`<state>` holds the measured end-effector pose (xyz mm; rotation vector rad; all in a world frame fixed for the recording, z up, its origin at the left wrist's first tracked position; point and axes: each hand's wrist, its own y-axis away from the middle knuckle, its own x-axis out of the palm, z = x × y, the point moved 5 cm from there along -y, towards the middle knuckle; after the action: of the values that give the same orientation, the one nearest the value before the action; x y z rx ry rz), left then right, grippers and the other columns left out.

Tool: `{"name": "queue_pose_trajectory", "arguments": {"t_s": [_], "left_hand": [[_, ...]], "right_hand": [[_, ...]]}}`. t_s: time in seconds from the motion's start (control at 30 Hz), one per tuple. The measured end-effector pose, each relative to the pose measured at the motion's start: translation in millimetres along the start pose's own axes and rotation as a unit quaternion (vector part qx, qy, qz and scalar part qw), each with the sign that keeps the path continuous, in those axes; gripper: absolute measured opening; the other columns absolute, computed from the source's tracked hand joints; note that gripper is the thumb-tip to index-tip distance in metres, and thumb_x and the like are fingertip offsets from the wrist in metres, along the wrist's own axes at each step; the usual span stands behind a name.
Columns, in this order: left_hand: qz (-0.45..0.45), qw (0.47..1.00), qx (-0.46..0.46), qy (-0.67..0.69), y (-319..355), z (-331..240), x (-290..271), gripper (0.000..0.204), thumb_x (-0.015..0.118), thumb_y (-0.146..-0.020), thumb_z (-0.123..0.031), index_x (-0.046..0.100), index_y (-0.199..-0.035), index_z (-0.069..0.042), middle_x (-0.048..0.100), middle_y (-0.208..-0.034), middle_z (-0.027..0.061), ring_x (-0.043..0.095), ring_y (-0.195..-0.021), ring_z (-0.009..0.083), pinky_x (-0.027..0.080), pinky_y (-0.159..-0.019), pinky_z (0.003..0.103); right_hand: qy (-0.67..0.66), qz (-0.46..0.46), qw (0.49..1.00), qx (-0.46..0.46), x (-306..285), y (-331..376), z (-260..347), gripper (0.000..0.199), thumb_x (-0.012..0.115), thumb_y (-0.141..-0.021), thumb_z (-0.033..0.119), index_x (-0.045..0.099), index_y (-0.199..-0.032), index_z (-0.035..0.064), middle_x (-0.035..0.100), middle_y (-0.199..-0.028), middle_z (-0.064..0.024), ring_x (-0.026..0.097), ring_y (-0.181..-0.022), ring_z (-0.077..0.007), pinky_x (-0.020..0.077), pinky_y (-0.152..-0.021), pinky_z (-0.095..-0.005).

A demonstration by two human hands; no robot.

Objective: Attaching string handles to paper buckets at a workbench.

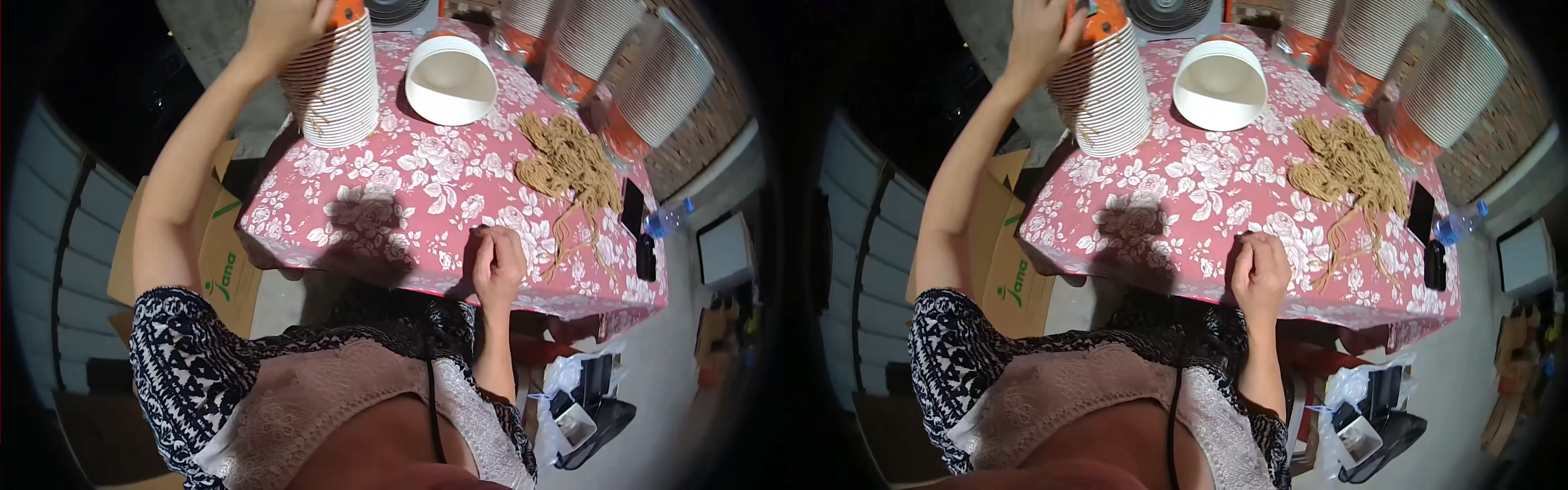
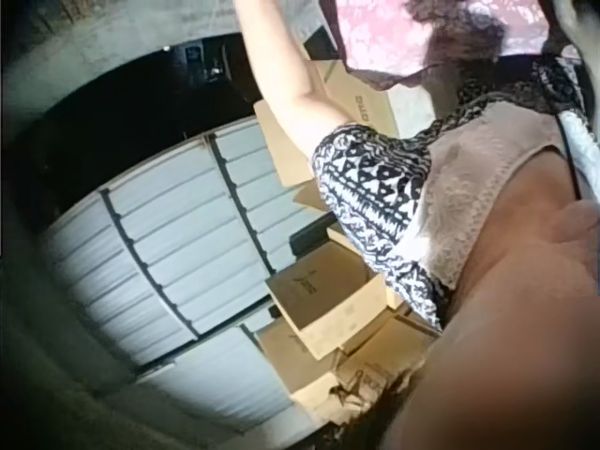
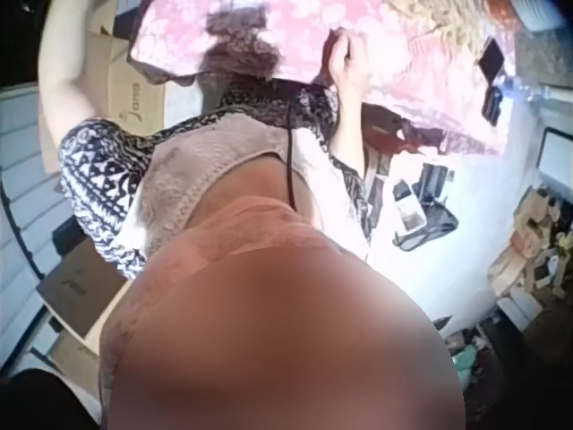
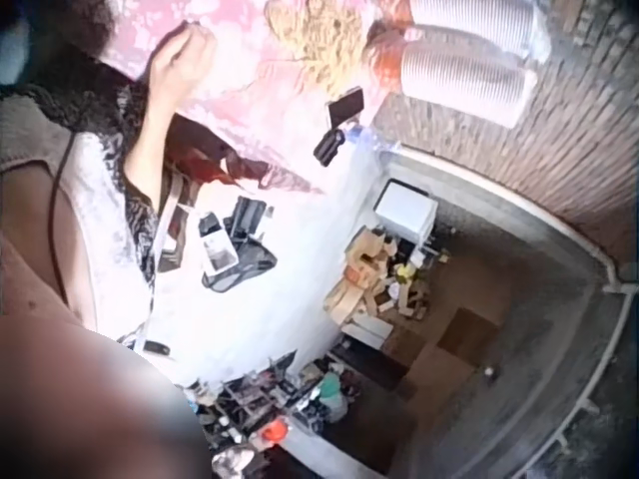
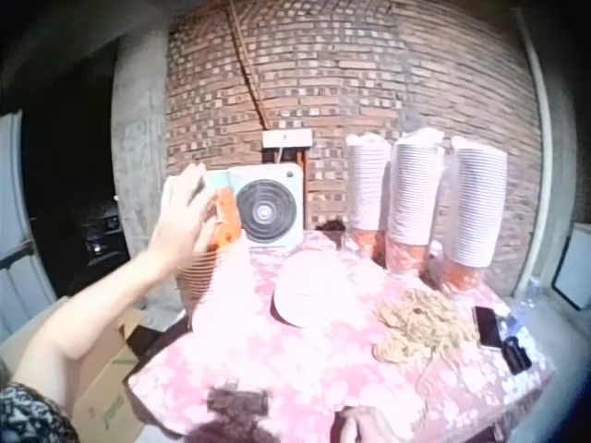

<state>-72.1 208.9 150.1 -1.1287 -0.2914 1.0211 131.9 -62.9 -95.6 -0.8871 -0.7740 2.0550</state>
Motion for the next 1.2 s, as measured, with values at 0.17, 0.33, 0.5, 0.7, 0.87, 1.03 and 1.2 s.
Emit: {"name": "queue_pose_trajectory", "arguments": {"t_s": [0.17,0.33,0.5,0.7,0.87,1.03,1.2], "left_hand": [[0.009,0.971,0.072,0.227,19.9,-82.4,37.2,0.025,0.066,-0.082,-0.004,0.057,-0.105,-0.002,0.058,-0.099,0.0145,0.059,-0.094,0.0335,0.050,-0.079,0.042],[0.063,0.963,0.002,0.263,18.7,-119.8,106.2,0.022,0.066,-0.084,-0.009,0.056,-0.102,-0.003,0.056,-0.097,0.0130,0.058,-0.096,0.0324,0.050,-0.078,0.042],[0.098,0.959,-0.032,0.264,19.3,-126.9,149.8,0.020,0.065,-0.082,-0.006,0.053,-0.097,-0.002,0.055,-0.096,0.0143,0.057,-0.096,0.0339,0.048,-0.077,0.044],[0.097,0.965,-0.070,0.235,24.7,-127.3,159.4,0.009,0.058,-0.080,-0.003,0.055,-0.089,0.001,0.060,-0.087,0.0192,0.061,-0.086,0.0386,0.050,-0.074,0.049],[0.127,0.969,-0.089,0.191,20.0,-124.4,148.4,0.008,0.057,-0.078,-0.001,0.059,-0.085,0.001,0.065,-0.084,0.0232,0.066,-0.077,0.0409,0.052,-0.067,0.050],[0.176,0.965,-0.079,0.179,20.5,-128.6,132.7,0.011,0.058,-0.075,-0.001,0.059,-0.086,0.002,0.067,-0.082,0.0231,0.067,-0.075,0.0411,0.053,-0.065,0.050],[0.240,0.952,-0.041,0.187,22.9,-131.9,126.3,0.015,0.057,-0.079,-0.005,0.055,-0.093,-0.001,0.066,-0.078,0.0221,0.065,-0.074,0.0423,0.051,-0.064,0.053]], "right_hand": [[-0.002,-0.002,1.000,-0.008,-1.3,-0.8,-0.3,0.006,0.060,-0.081,-0.007,0.064,-0.084,-0.0030,0.064,-0.084,-0.0154,0.064,-0.071,-0.0295,0.0509,-0.063,-0.0360],[-0.017,0.005,1.000,0.003,-3.6,-2.9,2.1,0.004,0.061,-0.081,-0.006,0.063,-0.083,-0.0025,0.063,-0.082,-0.0146,0.063,-0.070,-0.0298,0.0506,-0.062,-0.0367],[-0.004,0.008,1.000,0.003,-4.6,-4.1,7.0,0.004,0.063,-0.080,-0.005,0.063,-0.083,-0.0015,0.063,-0.082,-0.0143,0.062,-0.071,-0.0308,0.0501,-0.062,-0.0378],[0.011,0.015,1.000,-0.011,-2.8,-3.9,3.3,0.006,0.064,-0.079,-0.005,0.062,-0.083,-0.0007,0.061,-0.081,-0.0131,0.061,-0.071,-0.0304,0.0493,-0.061,-0.0380],[0.024,0.005,1.000,-0.014,-1.8,-3.8,3.4,0.007,0.063,-0.078,-0.006,0.062,-0.082,-0.0007,0.061,-0.081,-0.0129,0.061,-0.072,-0.0300,0.0493,-0.062,-0.0378],[0.036,0.010,0.999,-0.013,-0.1,-2.6,3.5,0.006,0.063,-0.079,-0.005,0.062,-0.083,-0.0013,0.062,-0.082,-0.0133,0.061,-0.073,-0.0301,0.0495,-0.063,-0.0379],[0.039,0.007,0.999,-0.019,-0.7,-2.3,5.8,0.006,0.063,-0.079,-0.006,0.062,-0.083,-0.0015,0.062,-0.082,-0.0137,0.061,-0.073,-0.0303,0.0494,-0.063,-0.0377]]}}
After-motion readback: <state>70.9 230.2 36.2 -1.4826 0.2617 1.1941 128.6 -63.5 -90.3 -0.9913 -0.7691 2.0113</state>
